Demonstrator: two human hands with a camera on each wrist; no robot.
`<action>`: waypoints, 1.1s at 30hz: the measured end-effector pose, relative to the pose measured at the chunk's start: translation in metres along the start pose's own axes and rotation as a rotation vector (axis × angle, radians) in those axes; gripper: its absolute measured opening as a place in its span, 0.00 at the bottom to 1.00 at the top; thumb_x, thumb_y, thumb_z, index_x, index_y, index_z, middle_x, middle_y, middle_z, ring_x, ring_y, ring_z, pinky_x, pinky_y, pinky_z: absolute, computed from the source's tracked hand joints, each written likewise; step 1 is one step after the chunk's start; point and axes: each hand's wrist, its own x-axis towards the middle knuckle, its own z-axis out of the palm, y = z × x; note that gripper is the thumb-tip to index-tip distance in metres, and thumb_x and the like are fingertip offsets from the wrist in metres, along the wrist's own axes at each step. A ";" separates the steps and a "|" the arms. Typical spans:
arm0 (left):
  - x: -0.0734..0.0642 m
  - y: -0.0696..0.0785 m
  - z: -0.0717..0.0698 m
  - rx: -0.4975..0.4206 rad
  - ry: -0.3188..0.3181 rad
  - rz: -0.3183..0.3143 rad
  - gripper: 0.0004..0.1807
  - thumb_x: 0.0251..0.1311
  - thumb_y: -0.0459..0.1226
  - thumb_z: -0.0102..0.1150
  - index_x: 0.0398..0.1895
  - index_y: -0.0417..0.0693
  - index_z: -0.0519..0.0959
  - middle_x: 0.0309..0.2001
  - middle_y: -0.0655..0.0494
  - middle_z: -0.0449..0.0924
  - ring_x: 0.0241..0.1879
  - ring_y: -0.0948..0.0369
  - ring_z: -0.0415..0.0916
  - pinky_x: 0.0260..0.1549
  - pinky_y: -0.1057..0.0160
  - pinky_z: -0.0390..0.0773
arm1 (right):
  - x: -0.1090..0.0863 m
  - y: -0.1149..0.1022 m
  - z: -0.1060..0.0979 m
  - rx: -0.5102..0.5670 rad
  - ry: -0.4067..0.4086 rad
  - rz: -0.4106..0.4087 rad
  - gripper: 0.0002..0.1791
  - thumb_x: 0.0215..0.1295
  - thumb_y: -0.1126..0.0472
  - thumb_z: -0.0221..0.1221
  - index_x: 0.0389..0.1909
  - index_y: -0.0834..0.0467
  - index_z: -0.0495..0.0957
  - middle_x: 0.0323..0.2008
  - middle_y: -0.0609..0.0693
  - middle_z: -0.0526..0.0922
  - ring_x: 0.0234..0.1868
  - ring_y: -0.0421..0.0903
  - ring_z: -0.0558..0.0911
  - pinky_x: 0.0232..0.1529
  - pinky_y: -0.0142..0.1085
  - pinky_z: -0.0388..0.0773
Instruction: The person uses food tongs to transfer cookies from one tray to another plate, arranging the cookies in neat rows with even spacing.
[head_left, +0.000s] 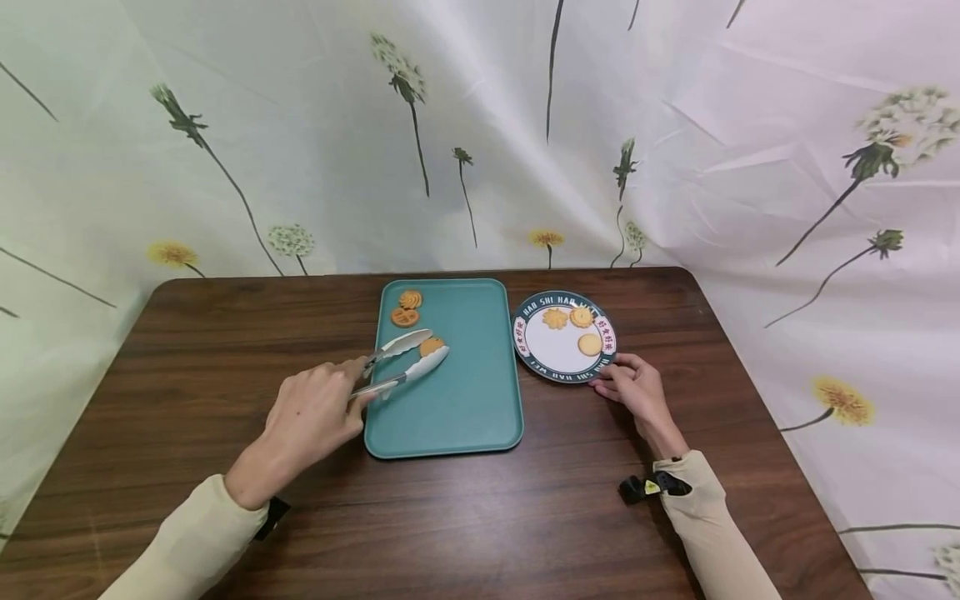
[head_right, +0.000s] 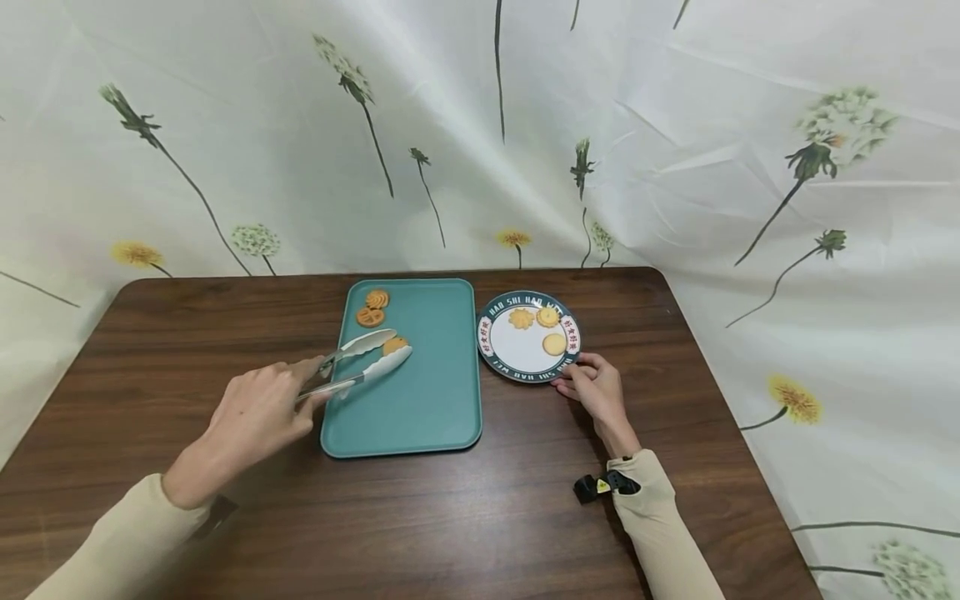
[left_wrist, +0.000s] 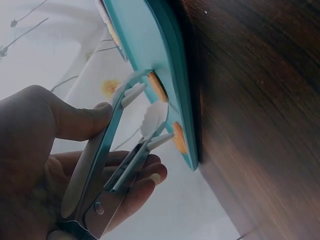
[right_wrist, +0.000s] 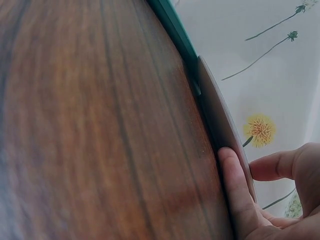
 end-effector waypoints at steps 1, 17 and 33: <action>0.001 0.000 0.000 -0.003 0.000 0.003 0.24 0.62 0.39 0.72 0.57 0.34 0.83 0.28 0.46 0.84 0.20 0.60 0.71 0.14 0.62 0.65 | 0.000 0.000 0.000 0.002 0.000 0.002 0.28 0.75 0.66 0.55 0.71 0.71 0.61 0.34 0.44 0.88 0.32 0.35 0.89 0.42 0.29 0.86; 0.027 0.034 0.014 -0.041 0.049 0.130 0.27 0.64 0.42 0.71 0.62 0.37 0.82 0.54 0.42 0.88 0.41 0.48 0.88 0.19 0.57 0.80 | 0.002 0.003 0.002 0.019 0.008 -0.004 0.26 0.75 0.66 0.54 0.70 0.71 0.63 0.32 0.43 0.88 0.32 0.36 0.89 0.41 0.29 0.86; 0.075 0.076 0.039 -0.078 -0.014 0.250 0.25 0.66 0.43 0.69 0.63 0.42 0.82 0.47 0.49 0.91 0.25 0.62 0.76 0.14 0.68 0.64 | 0.004 0.009 0.001 0.010 0.008 -0.025 0.24 0.76 0.66 0.54 0.68 0.71 0.65 0.32 0.44 0.89 0.32 0.36 0.89 0.41 0.29 0.86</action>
